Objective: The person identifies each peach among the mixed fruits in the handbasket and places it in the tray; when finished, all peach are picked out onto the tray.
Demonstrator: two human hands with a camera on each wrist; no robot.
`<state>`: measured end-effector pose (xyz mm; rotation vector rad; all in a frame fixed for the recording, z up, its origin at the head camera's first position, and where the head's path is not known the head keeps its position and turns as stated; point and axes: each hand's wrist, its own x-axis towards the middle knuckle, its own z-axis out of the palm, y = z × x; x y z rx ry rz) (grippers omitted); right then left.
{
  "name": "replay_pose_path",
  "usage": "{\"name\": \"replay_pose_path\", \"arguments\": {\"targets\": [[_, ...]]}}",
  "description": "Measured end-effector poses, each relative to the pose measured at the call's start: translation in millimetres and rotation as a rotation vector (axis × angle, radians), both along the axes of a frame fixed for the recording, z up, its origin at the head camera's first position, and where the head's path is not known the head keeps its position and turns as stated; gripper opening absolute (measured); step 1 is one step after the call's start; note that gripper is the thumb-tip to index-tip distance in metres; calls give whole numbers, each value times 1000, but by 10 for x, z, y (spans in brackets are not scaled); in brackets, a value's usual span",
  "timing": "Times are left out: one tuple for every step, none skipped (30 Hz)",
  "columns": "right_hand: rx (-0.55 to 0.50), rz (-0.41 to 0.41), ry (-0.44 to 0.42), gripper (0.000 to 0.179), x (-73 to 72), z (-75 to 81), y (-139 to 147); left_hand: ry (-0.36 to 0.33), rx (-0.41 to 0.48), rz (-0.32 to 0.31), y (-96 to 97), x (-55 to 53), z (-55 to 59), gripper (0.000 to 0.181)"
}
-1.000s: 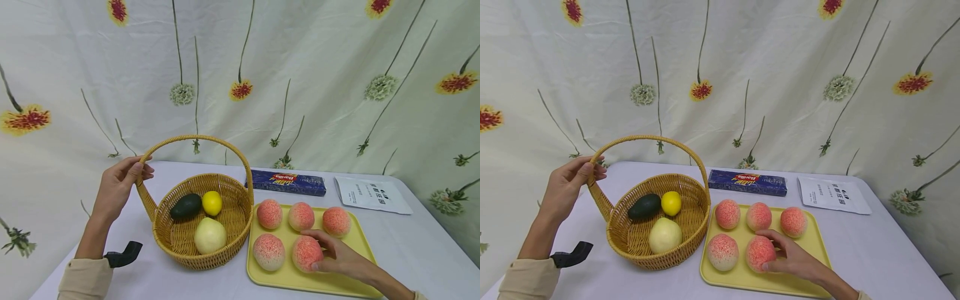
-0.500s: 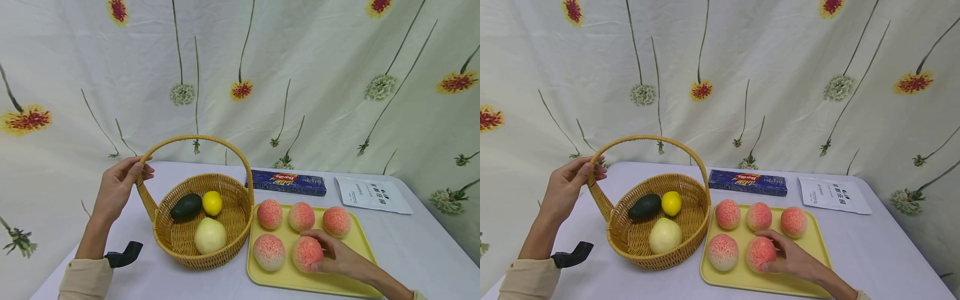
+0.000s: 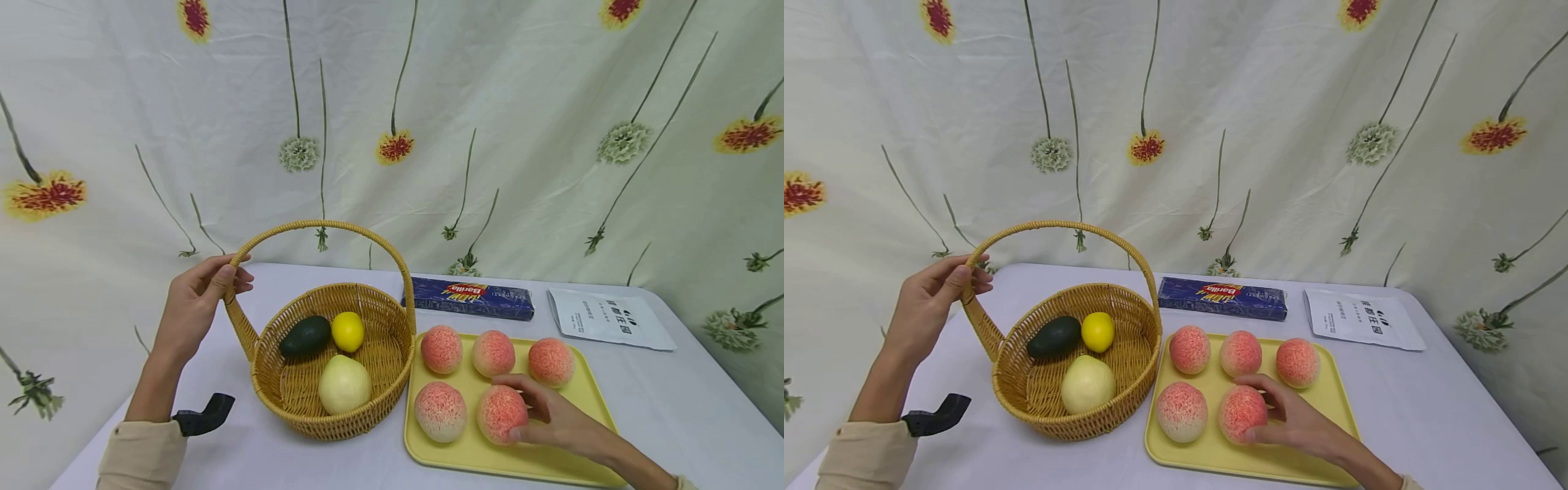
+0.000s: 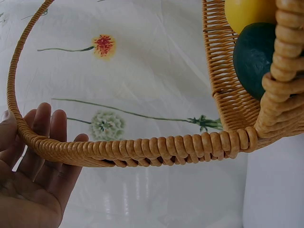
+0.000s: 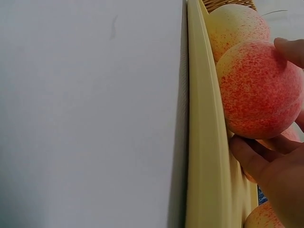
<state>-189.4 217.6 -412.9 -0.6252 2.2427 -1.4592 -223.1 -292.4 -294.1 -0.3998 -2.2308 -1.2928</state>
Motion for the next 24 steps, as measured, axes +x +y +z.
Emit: {"name": "replay_pose_path", "arguments": {"targets": [[-5,1,7,61,4,2,4,0,-1,0,0,-2,-1,32],[-12,4,11,61,9,2,9,0,-3,1,-1,-4,-2,32],[-19,7,17,61,13,2,15,0,-3,1,-1,-6,-3,32],[-27,10,23,60,18,2,21,0,-5,0,-2,-7,-4,33],[-37,15,28,60,23,2,29,1,-6,1,-3,-8,-4,33],[-48,23,34,60,28,2,36,1,-7,1,-5,-9,-5,33],[-59,29,36,60,32,2,45,1,-9,2,-6,-8,-5,33],[-69,37,43,59,36,2,53,1,-11,4,-7,-8,-5,33],[-77,44,48,59,38,4,60,2,-14,8,-9,-5,-4,33],[-86,50,51,59,38,9,68,2,-15,11,-11,-2,-4,33],[-92,53,49,58,38,15,77,1,-15,14,-14,1,-4,33],[-96,54,49,58,37,23,85,1,-15,16,-16,5,-4,33],[-99,51,44,57,35,33,91,1,-16,18,-19,9,-5,33],[-100,45,38,57,31,47,98,3,-15,21,-22,12,-8,33],[-103,43,34,56,26,61,103,4,-12,21,-24,15,-13,33],[-107,39,27,55,21,76,107,2,-4,17,-27,17,-17,33],[-108,33,22,55,17,91,110,3,1,14,-29,18,-24,33],[-109,27,22,55,13,104,111,3,6,14,-31,19,-31,33],[-107,19,22,54,10,118,113,4,12,15,-33,20,-40,33],[-107,12,24,54,8,131,112,7,18,20,-35,20,-48,32],[-106,4,29,54,7,141,110,14,25,29,-34,22,-56,32],[-105,-8,35,54,7,151,107,26,25,53,-29,23,-62,32],[-104,-18,49,54,7,157,104,47,28,91,-20,23,-66,31],[-103,-27,70,54,6,160,100,81,33,135,-3,28,-63,30]]}}
